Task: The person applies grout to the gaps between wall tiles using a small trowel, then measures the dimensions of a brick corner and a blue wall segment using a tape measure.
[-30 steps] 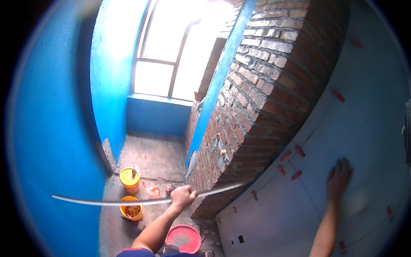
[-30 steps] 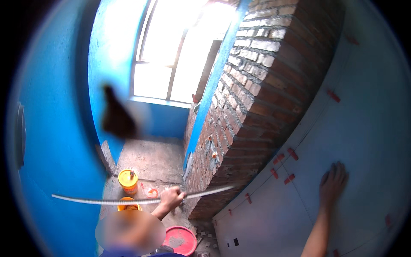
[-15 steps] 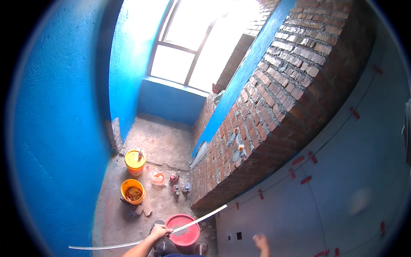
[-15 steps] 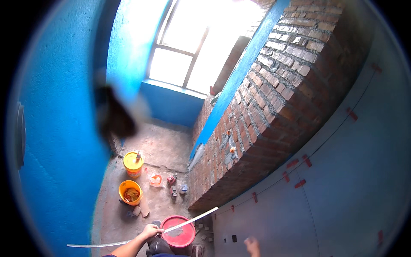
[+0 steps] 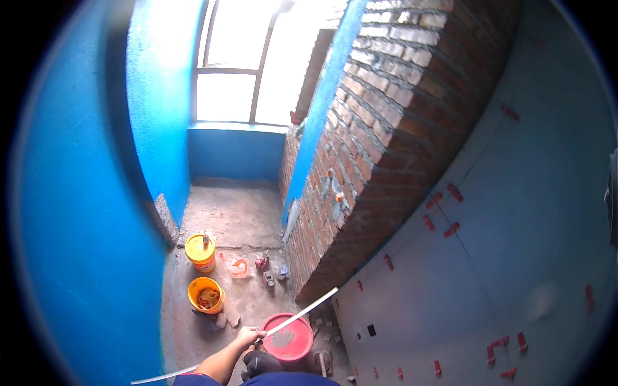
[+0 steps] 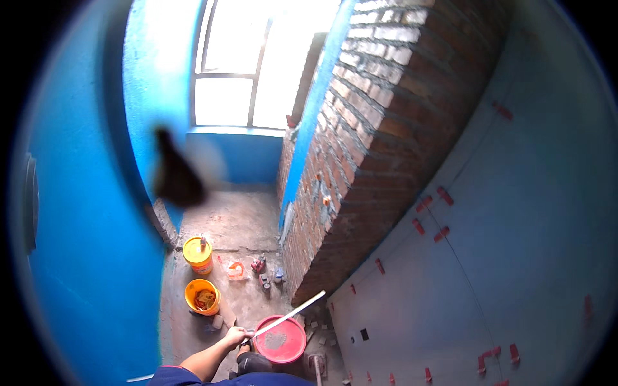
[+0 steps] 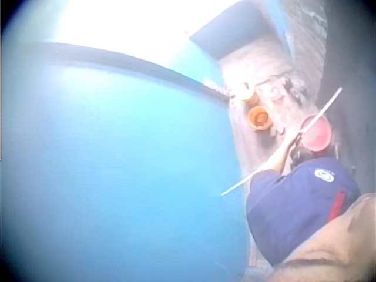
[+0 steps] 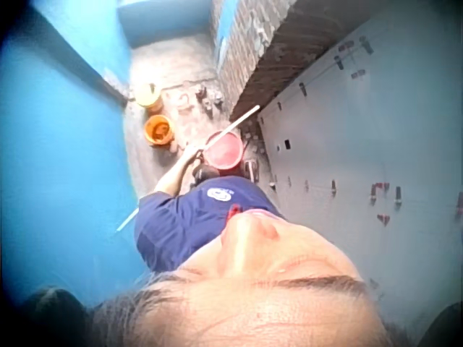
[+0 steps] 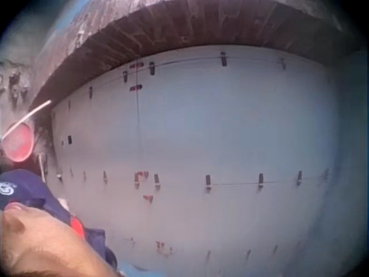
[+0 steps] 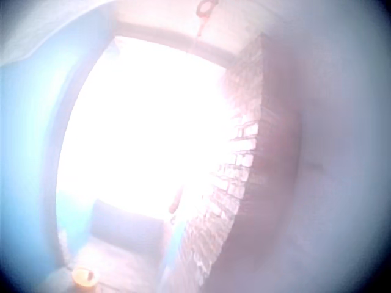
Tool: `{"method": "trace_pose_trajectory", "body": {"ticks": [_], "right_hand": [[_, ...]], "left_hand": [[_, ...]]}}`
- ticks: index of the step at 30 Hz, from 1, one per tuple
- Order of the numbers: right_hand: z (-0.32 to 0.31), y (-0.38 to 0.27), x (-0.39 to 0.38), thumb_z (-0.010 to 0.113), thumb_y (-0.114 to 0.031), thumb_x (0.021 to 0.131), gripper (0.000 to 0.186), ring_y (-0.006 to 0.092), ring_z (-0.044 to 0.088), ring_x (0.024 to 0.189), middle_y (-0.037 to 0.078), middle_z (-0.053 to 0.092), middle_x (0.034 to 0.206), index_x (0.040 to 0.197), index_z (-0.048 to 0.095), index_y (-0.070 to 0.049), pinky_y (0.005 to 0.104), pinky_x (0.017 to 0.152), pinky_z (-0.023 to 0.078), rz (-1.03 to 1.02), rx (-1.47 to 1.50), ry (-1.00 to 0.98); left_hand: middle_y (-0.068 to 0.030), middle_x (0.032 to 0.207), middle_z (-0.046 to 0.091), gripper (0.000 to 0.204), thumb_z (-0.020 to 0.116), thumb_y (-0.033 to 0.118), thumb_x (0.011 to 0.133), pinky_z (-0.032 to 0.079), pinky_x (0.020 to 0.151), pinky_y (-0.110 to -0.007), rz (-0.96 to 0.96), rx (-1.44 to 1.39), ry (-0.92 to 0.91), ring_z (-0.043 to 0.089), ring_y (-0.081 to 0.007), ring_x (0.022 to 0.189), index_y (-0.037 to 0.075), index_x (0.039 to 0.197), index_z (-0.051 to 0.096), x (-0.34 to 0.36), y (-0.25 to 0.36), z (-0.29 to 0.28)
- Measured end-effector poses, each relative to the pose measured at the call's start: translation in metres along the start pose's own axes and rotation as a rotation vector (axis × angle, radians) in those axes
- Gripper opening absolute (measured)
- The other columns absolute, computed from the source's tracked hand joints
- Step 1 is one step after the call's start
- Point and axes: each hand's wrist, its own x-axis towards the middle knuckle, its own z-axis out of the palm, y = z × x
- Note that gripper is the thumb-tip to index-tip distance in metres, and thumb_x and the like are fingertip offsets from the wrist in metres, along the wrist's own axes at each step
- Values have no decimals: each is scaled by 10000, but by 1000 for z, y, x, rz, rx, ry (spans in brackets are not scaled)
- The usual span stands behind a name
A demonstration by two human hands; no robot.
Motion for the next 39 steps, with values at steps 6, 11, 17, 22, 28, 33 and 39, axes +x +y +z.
{"method": "trace_pose_trajectory", "body": {"ticks": [6,11,17,22,28,33,39], "right_hand": [[-9,57,18,541,-224,864,156,237,633,688,64,618,737,902,590,-81,436,647,501,-4,192,-37],[45,4,-23,517,-208,894,129,185,645,712,64,647,840,940,570,-100,329,532,469,-113,-121,-27],[85,-37,-24,527,-193,893,204,177,665,828,71,669,954,1050,599,-85,307,642,479,-88,-146,-67],[130,-82,-32,527,-191,886,177,153,669,790,41,675,908,990,624,-85,280,575,470,-125,-255,-78],[183,-123,-42,567,-153,851,126,116,654,701,20,641,751,845,652,-60,259,604,480,-323,-345,-16],[261,-192,-101,645,-247,824,349,268,645,945,157,674,985,1083,622,-13,363,825,498,-652,-674,143],[411,-309,-214,772,-297,727,658,330,508,1132,195,522,1201,1244,492,-2,395,970,410,-1191,-628,-79]], "left_hand": [[-35,649,612,190,705,195,791,419,511,-243,557,-295,-46,527,-92,544,41,732,610,1,100,-5],[-40,664,542,207,564,140,901,419,586,-251,841,-604,65,505,-126,592,56,714,534,-111,215,-89],[-59,731,533,152,583,168,887,343,764,-333,1266,-901,-279,479,-158,699,30,944,557,-173,245,-168],[-45,713,526,164,517,187,937,332,761,-313,1337,-909,-182,424,-140,655,36,901,569,-207,241,-204],[-24,665,491,214,442,202,978,339,752,-320,1269,-1110,-226,403,-139,631,54,873,556,-178,245,-245],[-20,684,485,183,485,197,951,337,760,-318,1173,-1267,-254,405,-148,647,58,842,532,-128,260,-300],[-23,690,477,137,530,171,918,334,760,-307,1038,-1378,-325,403,-150,659,59,840,521,-70,294,-358]]}}
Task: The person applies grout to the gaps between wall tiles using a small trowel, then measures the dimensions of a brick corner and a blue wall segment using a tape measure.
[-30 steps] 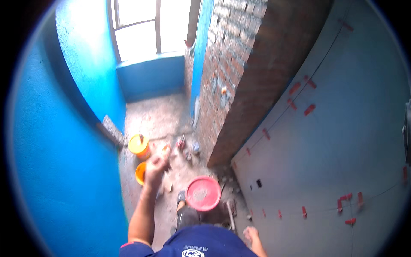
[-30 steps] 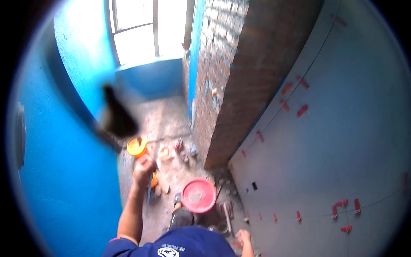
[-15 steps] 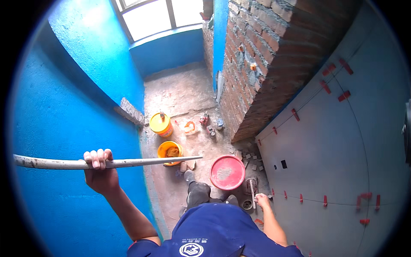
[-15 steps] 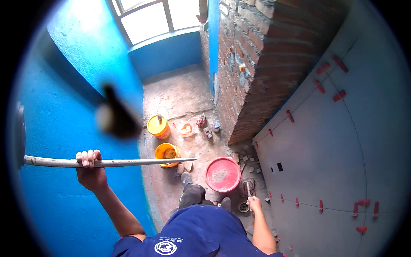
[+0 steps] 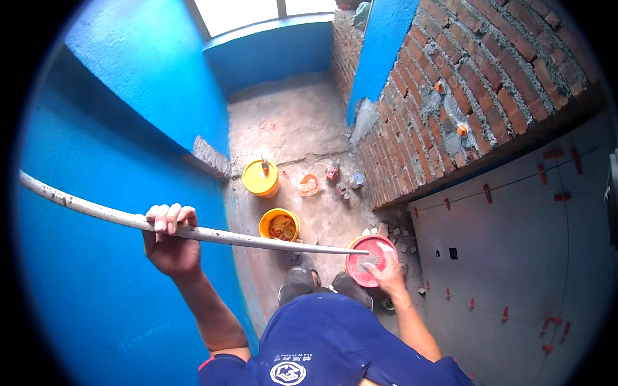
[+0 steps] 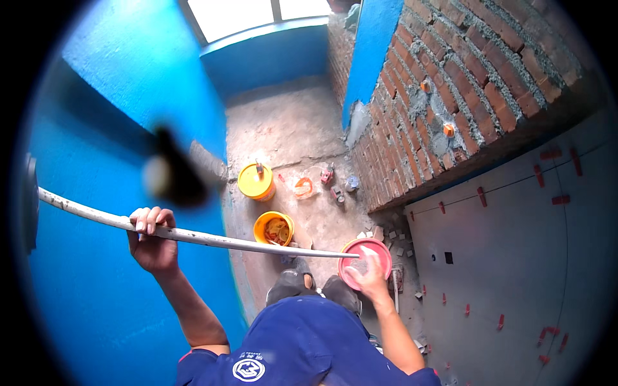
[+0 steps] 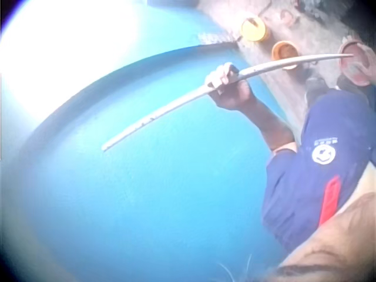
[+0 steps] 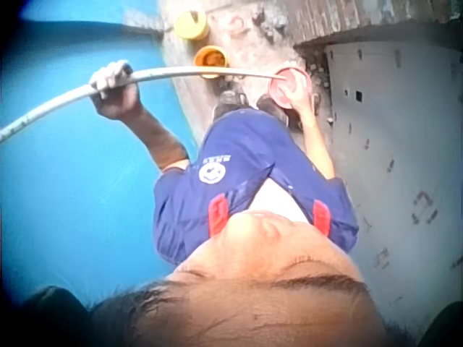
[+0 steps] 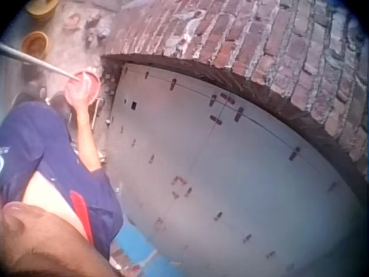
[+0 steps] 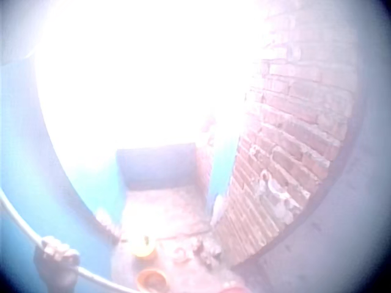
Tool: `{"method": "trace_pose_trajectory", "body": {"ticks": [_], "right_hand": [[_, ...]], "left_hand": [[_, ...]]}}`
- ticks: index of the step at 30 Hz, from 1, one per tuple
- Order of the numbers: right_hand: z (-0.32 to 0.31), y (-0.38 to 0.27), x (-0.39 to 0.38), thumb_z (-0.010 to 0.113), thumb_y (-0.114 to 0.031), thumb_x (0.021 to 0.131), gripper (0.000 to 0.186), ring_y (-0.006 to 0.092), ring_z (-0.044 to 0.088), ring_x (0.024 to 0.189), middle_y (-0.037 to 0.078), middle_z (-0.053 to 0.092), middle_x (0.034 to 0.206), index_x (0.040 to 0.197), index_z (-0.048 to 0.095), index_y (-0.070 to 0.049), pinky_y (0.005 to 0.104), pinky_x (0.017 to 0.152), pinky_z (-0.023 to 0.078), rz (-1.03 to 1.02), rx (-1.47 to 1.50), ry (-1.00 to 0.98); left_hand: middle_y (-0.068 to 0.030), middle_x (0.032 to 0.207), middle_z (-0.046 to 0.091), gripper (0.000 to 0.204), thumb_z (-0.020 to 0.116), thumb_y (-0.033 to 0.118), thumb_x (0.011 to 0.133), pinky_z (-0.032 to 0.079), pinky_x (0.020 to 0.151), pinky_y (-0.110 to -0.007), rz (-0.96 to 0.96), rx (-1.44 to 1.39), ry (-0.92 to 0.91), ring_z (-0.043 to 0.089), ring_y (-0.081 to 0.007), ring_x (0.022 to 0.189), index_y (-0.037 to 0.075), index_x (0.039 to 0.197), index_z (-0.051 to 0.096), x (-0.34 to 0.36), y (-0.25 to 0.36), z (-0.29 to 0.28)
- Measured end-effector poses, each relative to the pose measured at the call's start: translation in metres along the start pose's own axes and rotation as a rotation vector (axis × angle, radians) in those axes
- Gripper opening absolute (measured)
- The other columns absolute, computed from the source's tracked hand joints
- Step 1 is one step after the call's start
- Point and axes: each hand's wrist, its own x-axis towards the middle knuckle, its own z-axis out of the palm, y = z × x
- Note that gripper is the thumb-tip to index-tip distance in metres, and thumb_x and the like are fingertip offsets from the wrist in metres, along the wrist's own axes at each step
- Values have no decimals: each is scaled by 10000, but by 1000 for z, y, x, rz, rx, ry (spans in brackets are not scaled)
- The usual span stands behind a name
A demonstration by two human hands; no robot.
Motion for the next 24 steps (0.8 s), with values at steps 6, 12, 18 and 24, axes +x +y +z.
{"method": "trace_pose_trajectory", "body": {"ticks": [6,12,18,24], "right_hand": [[26,-74,71,699,-259,803,533,300,554,1035,178,559,1109,1225,504,1,368,912,430,-120,184,-145],[-7,-88,129,683,-119,825,404,190,651,931,143,622,1055,1173,542,30,302,828,518,-31,374,71],[-85,-128,205,677,-202,848,421,185,647,926,138,648,1036,1152,535,52,303,827,509,-136,533,467],[-124,-144,252,736,-585,688,957,253,639,930,188,594,1080,1276,364,73,357,837,507,-210,772,484]], "left_hand": [[-24,688,476,89,537,99,895,343,744,-299,20,61,-209,405,-136,636,57,831,493,99,-2,25],[-55,718,509,86,560,108,863,402,747,-334,96,389,-246,490,-162,682,40,856,507,257,-80,45],[-42,667,610,120,673,91,820,460,577,-240,-240,741,-526,576,-111,596,6,751,623,320,-239,35],[-49,644,586,165,733,175,780,439,613,-293,-370,1219,-1082,564,-153,619,47,724,645,319,-339,-23]]}}
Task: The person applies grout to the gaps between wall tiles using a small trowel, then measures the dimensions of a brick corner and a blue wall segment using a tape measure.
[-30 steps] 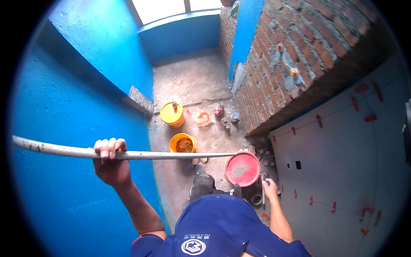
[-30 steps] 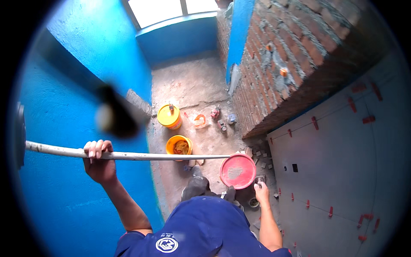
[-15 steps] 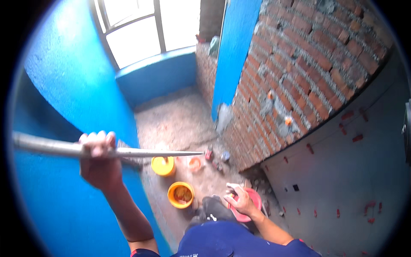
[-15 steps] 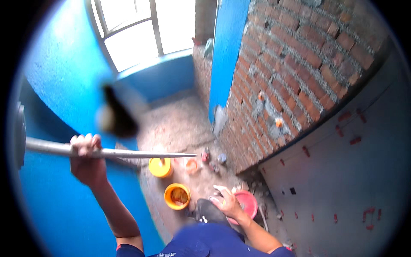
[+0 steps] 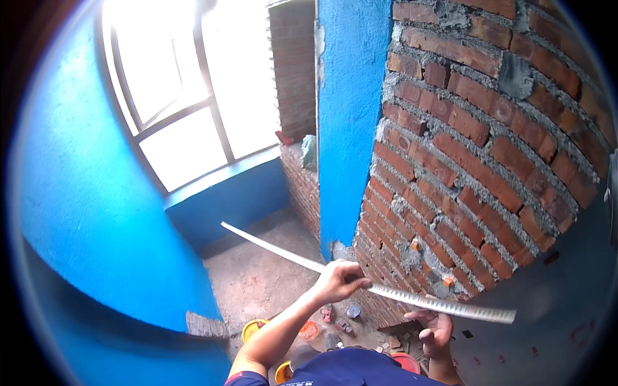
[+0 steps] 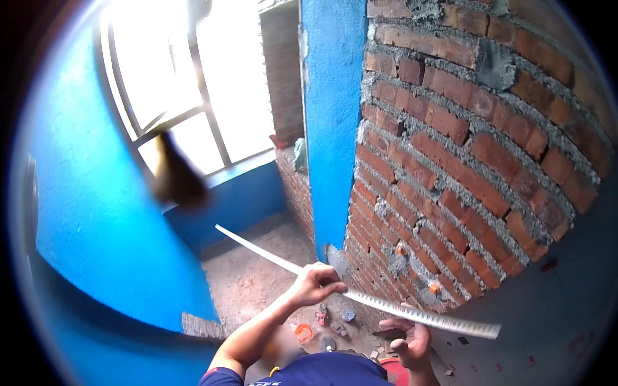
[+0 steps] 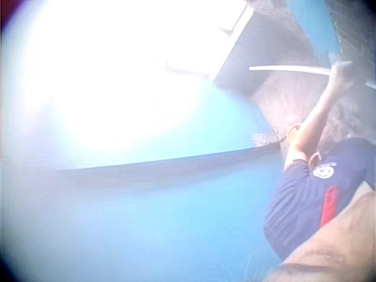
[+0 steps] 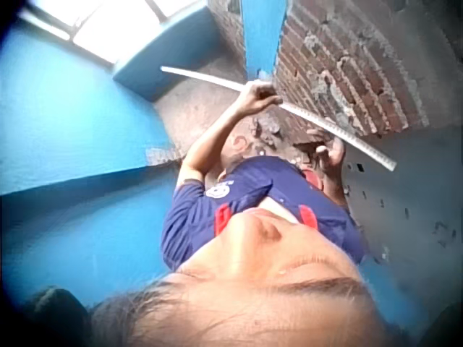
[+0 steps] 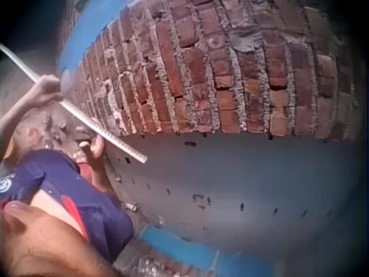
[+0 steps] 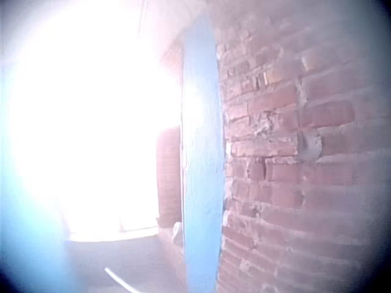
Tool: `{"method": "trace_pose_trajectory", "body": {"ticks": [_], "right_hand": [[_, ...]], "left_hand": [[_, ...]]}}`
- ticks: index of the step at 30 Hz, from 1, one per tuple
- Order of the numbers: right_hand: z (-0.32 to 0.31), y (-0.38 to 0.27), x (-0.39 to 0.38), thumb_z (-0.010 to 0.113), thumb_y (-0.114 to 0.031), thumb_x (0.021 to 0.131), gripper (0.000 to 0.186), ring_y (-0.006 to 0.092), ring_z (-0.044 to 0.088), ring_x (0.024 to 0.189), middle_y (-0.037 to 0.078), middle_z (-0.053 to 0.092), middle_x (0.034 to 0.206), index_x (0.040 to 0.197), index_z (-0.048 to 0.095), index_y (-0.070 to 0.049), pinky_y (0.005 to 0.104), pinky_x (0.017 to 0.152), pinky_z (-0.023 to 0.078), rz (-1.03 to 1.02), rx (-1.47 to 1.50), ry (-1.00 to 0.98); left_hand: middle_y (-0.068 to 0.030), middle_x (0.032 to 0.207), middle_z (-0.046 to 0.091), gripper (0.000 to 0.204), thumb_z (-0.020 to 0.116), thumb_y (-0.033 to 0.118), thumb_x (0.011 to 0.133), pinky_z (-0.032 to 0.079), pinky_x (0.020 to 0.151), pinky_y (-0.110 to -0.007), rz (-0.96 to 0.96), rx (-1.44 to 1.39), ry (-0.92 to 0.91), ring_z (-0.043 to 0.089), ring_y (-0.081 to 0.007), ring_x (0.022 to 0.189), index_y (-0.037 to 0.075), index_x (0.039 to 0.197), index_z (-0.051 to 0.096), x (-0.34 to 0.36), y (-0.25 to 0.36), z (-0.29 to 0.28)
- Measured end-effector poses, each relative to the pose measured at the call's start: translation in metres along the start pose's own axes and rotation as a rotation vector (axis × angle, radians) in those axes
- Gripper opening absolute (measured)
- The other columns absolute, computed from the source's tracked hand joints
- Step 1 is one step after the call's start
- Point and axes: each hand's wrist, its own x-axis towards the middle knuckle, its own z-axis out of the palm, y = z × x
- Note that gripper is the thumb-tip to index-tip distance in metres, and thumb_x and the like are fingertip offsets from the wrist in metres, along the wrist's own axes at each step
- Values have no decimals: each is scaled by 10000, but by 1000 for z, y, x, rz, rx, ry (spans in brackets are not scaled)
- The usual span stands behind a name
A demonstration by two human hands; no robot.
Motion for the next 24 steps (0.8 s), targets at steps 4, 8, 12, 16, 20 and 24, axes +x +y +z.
{"method": "trace_pose_trajectory", "body": {"ticks": [4,8,12,16,20,24], "right_hand": [[4,18,24,563,-559,853,769,261,658,852,201,607,1051,1225,412,98,368,804,532,59,-43,37],[31,32,57,400,-417,976,498,256,661,751,185,637,863,1067,464,68,353,719,544,99,-11,402],[53,47,94,367,-310,1002,377,242,647,649,170,633,813,1003,503,42,354,632,551,33,52,764],[76,72,117,445,-247,974,278,229,637,721,139,638,901,1070,527,0,364,615,547,-175,161,1123],[117,90,202,590,-234,916,191,181,624,593,96,645,820,932,581,-44,326,544,532,-198,346,1205],[121,65,205,620,-308,899,255,130,589,525,67,629,675,830,583,-65,262,486,483,-331,246,1334]], "left_hand": [[-49,597,532,230,743,230,752,422,633,-338,180,106,-29,538,-235,596,85,670,584,44,-33,-9],[-28,566,506,224,740,201,719,403,622,-330,246,166,-109,538,-221,568,109,650,548,86,-48,-34],[-17,561,513,205,730,151,686,373,575,-339,386,168,-203,548,-208,559,117,644,532,142,-49,-58],[-46,587,542,164,691,77,643,388,586,-355,616,96,-266,560,-243,571,110,642,530,197,-45,-69],[-88,594,590,106,707,114,688,430,557,-372,475,189,-308,581,-274,544,84,683,606,236,-73,-133],[-84,504,556,198,730,222,775,448,497,-357,356,316,-390,571,-262,470,57,772,619,248,-72,-164]]}}
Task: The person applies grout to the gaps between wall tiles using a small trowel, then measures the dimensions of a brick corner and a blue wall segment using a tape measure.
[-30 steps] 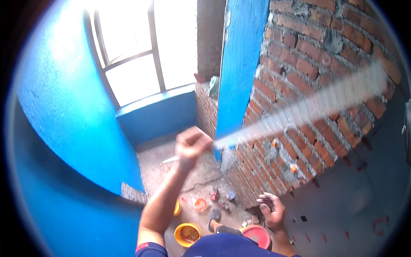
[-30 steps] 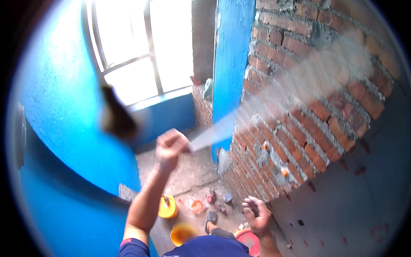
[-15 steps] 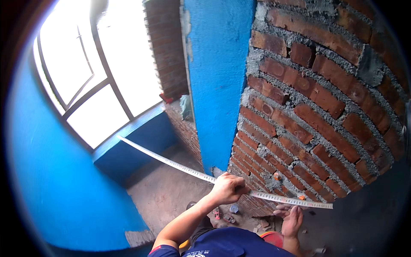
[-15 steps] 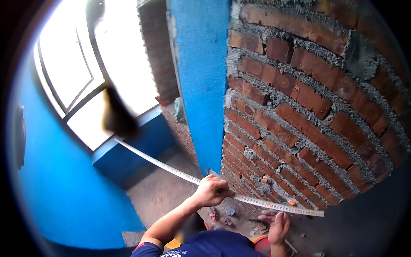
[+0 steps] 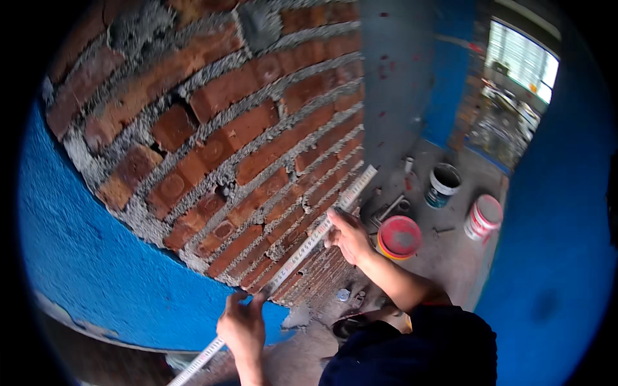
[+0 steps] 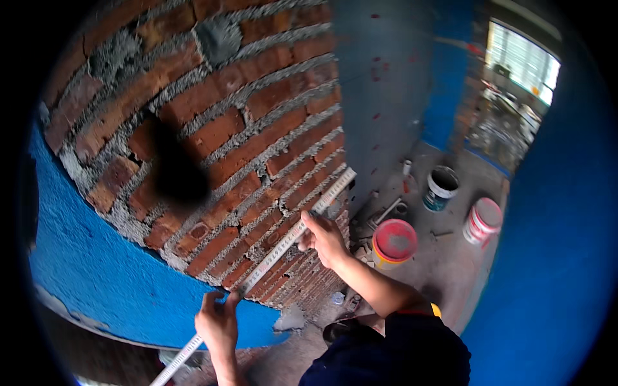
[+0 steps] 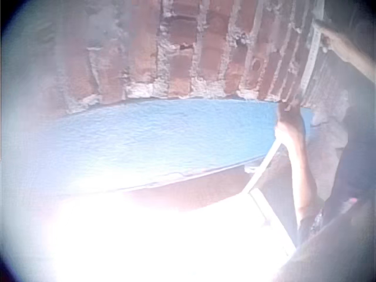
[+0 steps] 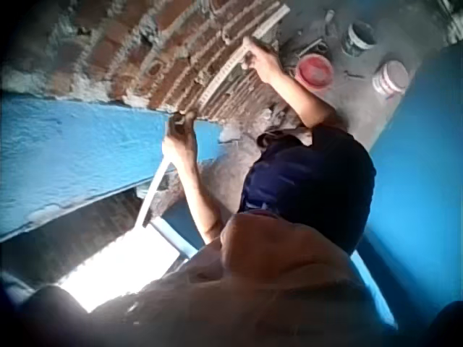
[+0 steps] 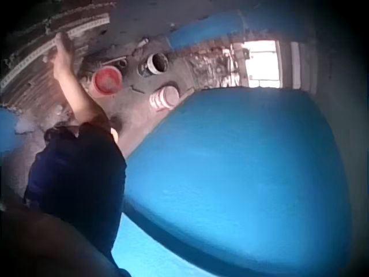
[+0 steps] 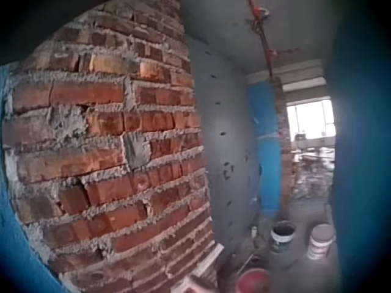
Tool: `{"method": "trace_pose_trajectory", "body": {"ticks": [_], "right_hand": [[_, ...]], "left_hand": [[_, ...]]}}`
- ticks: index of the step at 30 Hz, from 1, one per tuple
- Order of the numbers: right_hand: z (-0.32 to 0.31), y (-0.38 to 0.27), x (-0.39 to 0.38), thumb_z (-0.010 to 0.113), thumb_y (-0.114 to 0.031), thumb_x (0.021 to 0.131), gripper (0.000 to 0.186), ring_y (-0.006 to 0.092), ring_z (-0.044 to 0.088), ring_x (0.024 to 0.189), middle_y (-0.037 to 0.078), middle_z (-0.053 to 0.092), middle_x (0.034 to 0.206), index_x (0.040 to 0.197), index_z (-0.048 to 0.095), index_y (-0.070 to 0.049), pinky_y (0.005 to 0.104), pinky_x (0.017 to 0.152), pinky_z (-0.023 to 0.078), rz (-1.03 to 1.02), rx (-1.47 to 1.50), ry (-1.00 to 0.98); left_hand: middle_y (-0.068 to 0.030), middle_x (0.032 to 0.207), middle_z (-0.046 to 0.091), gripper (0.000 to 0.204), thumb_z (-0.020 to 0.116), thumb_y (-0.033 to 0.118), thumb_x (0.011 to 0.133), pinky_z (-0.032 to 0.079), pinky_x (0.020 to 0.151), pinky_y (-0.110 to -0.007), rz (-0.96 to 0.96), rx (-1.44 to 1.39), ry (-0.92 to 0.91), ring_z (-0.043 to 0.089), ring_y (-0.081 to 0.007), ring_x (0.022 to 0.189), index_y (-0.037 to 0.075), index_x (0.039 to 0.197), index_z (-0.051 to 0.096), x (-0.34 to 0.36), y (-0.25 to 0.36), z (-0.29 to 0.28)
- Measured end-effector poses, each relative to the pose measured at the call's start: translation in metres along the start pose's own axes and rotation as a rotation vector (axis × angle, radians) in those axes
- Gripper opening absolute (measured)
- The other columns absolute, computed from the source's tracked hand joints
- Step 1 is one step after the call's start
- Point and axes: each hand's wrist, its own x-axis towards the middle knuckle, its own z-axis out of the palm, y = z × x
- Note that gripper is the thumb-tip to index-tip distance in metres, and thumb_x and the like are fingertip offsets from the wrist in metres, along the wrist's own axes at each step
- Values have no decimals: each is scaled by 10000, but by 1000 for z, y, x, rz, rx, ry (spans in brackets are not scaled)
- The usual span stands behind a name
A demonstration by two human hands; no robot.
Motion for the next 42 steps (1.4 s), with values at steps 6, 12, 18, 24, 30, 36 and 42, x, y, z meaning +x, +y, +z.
{"method": "trace_pose_trajectory", "body": {"ticks": [6,12,18,24,30,36,42], "right_hand": [[-3,-28,24,563,-342,926,298,101,551,506,36,599,652,815,598,-67,248,461,461,-47,-51,111],[-2,-5,47,504,-380,952,350,117,543,508,41,591,660,834,593,-62,262,463,446,22,-112,170],[0,-9,59,490,-420,951,411,137,534,487,64,582,646,821,583,-42,288,452,442,59,-192,321],[5,-7,66,500,-415,948,397,130,529,483,61,586,649,854,599,-42,286,456,449,83,-186,328],[-2,-5,70,478,-384,965,361,123,516,474,54,574,639,900,593,-47,279,449,440,73,-170,306],[-9,-15,71,467,-390,969,373,116,484,452,52,562,634,889,577,-43,272,424,410,74,-176,289],[31,18,79,614,-201,888,228,145,524,468,35,567,686,1066,582,-63,277,422,489,155,-144,368]], "left_hand": [[-94,594,592,170,690,192,813,411,498,-344,162,167,-43,542,-212,535,29,791,645,-19,-133,-94],[-166,731,667,180,652,146,830,467,578,-354,117,50,3,603,-230,609,-27,850,696,-39,-189,-184],[-145,735,665,142,616,91,836,480,551,-335,84,10,118,605,-228,627,-37,831,678,-32,-226,-196],[-138,737,658,136,614,96,841,480,544,-325,50,-36,164,600,-215,622,-31,858,661,-24,-226,-191],[-131,739,650,135,612,100,847,479,538,-316,19,-87,176,595,-202,618,-25,885,644,-15,-224,-175],[-124,740,643,139,610,104,852,478,531,-307,-9,-144,173,591,-189,613,-19,912,627,-5,-216,-154],[-117,742,636,147,608,109,857,478,524,-297,-223,-500,256,586,-176,609,-14,939,610,-25,-260,-187]]}}
